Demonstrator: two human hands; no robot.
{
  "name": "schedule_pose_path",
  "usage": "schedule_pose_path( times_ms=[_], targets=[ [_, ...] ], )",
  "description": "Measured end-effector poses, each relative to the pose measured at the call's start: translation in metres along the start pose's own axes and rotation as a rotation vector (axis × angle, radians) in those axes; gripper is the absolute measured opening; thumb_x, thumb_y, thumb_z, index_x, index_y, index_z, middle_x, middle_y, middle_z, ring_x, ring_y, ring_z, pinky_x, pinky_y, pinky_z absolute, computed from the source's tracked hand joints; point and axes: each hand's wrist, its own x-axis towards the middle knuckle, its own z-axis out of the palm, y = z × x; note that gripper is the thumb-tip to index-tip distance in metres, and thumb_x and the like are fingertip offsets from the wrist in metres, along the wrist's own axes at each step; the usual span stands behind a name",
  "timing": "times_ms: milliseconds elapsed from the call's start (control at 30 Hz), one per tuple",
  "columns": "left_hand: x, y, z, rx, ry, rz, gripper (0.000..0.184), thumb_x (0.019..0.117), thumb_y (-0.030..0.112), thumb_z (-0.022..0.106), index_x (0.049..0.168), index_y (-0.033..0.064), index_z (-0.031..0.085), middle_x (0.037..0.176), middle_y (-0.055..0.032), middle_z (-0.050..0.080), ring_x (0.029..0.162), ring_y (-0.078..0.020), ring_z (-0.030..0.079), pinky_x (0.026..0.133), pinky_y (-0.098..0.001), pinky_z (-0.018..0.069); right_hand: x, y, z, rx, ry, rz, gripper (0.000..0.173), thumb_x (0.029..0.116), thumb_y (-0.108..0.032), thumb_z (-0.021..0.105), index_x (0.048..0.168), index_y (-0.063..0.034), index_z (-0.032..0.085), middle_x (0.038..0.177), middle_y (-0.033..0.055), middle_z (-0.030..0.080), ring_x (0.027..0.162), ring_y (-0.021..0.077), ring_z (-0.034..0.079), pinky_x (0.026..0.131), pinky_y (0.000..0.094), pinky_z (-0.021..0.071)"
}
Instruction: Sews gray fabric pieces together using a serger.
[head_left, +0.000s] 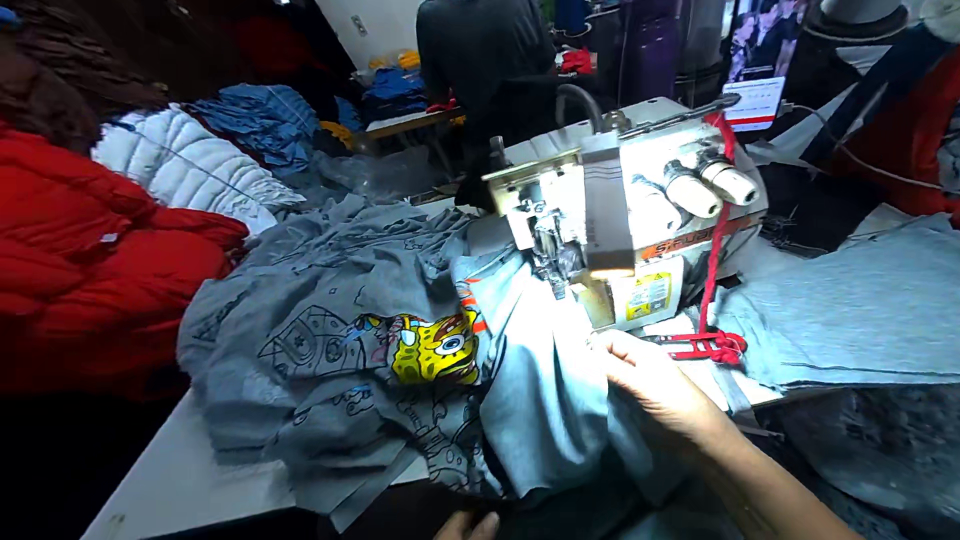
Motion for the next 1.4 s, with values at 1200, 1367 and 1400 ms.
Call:
schedule_pose_path(
  times_ms=[1200,1367,1400],
  targets=[
    [0.041,0.012,-0.001,0.759,0.459,1.092,0.036,0.0992,0.035,0.053,0.120,0.0128,0.074,0.113,-0.0089,0.075,0.106,-0.0250,0.067,0.091,-0.0426,0.0476,-0.102,0.079,0.017,-0.078,-0.206,0.070,0.019,0.0970,-0.002,0.059,0.110,0.0077,0.068,0.102,0.0044,0.073,0.095,0.0009,0.068,0.091,0.0251,0.0552],
    [0.057,0.020,-0.001,0.761,0.519,1.127,0.034,0.0990,0.048,0.053,0.113,0.0314,0.079,0.083,-0.0048,0.064,0.085,-0.0212,0.061,0.087,-0.0401,0.0416,-0.112,0.076,0.008,-0.233,-0.225,-0.004,0.021,0.1000,-0.005,0.057,0.109,0.0085,0.070,0.099,0.0115,0.074,0.092,0.0055,0.069,0.087,0.0277,0.0552],
    [0.058,0.020,0.000,0.770,0.536,1.153,0.033,0.1003,0.048,0.053,0.110,0.0322,0.080,0.079,-0.0041,0.061,0.083,-0.0201,0.059,0.088,-0.0384,0.0401,-0.113,0.076,0.007,-0.235,-0.221,0.002,0.021,0.1003,-0.006,0.057,0.109,0.0082,0.070,0.099,0.0113,0.074,0.092,0.0053,0.069,0.087,0.0277,0.0550]
  ],
)
